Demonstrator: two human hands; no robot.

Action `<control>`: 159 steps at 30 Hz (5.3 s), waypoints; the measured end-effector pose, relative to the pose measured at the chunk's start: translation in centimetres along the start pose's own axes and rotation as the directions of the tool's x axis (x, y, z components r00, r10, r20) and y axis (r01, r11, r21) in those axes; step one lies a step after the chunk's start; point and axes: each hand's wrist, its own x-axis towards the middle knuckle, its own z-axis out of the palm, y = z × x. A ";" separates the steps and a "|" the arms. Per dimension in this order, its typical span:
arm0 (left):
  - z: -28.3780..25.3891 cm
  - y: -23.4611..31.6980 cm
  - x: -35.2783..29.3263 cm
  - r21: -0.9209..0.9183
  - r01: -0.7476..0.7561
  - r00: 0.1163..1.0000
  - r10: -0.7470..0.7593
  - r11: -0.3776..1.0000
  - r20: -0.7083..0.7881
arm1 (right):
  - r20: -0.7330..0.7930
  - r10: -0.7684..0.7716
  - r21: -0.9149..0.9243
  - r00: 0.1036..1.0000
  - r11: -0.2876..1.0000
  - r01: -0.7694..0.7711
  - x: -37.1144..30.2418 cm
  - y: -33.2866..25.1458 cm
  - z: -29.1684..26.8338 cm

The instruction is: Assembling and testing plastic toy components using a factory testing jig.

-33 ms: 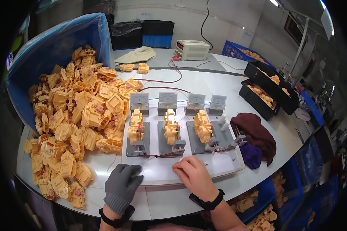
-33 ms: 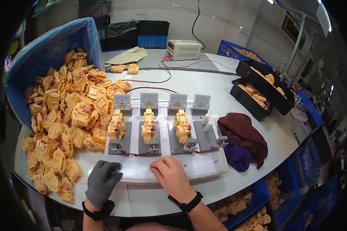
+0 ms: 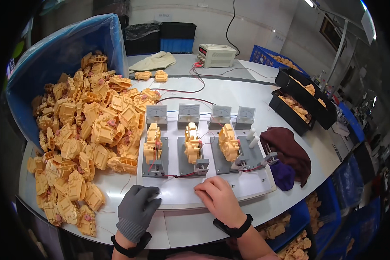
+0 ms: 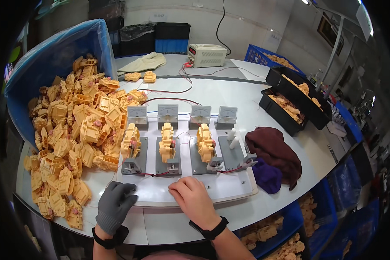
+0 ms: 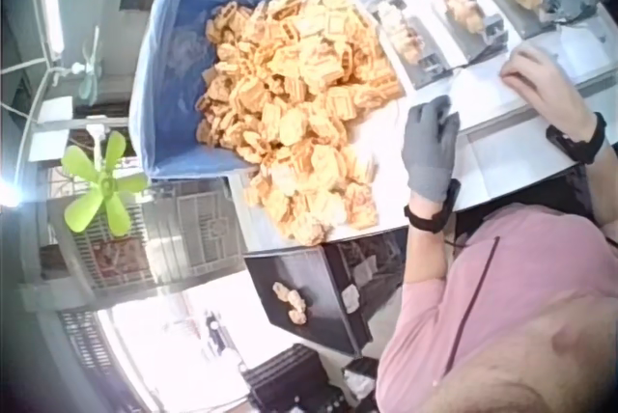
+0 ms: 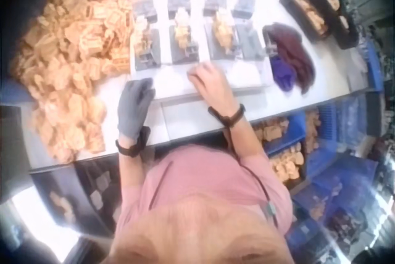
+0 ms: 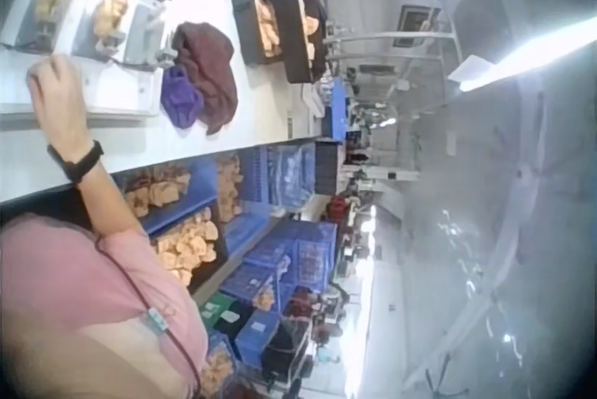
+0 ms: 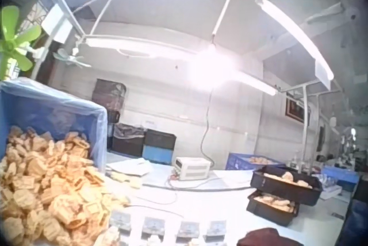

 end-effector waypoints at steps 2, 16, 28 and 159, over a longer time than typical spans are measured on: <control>0.0 -0.3 0.0 0.030 -0.024 1.000 0.024 0.999 -0.009 | 0.010 0.004 -0.007 1.000 1.000 -0.004 0.1 -0.1 -0.1; 0.2 -0.9 0.2 -0.055 -0.011 1.000 0.012 0.998 0.009 | 0.030 0.030 -0.037 0.999 0.999 -0.029 0.2 -0.5 -0.2; -0.1 -0.8 0.2 -0.063 -0.038 0.999 0.038 0.997 0.010 | 0.040 0.025 -0.020 0.999 1.000 -0.024 0.3 -0.5 -0.3; 1.6 -1.4 1.6 0.017 -0.065 0.994 0.066 0.998 -0.091 | -0.209 0.257 0.080 0.943 0.966 -0.246 -2.8 4.0 -6.1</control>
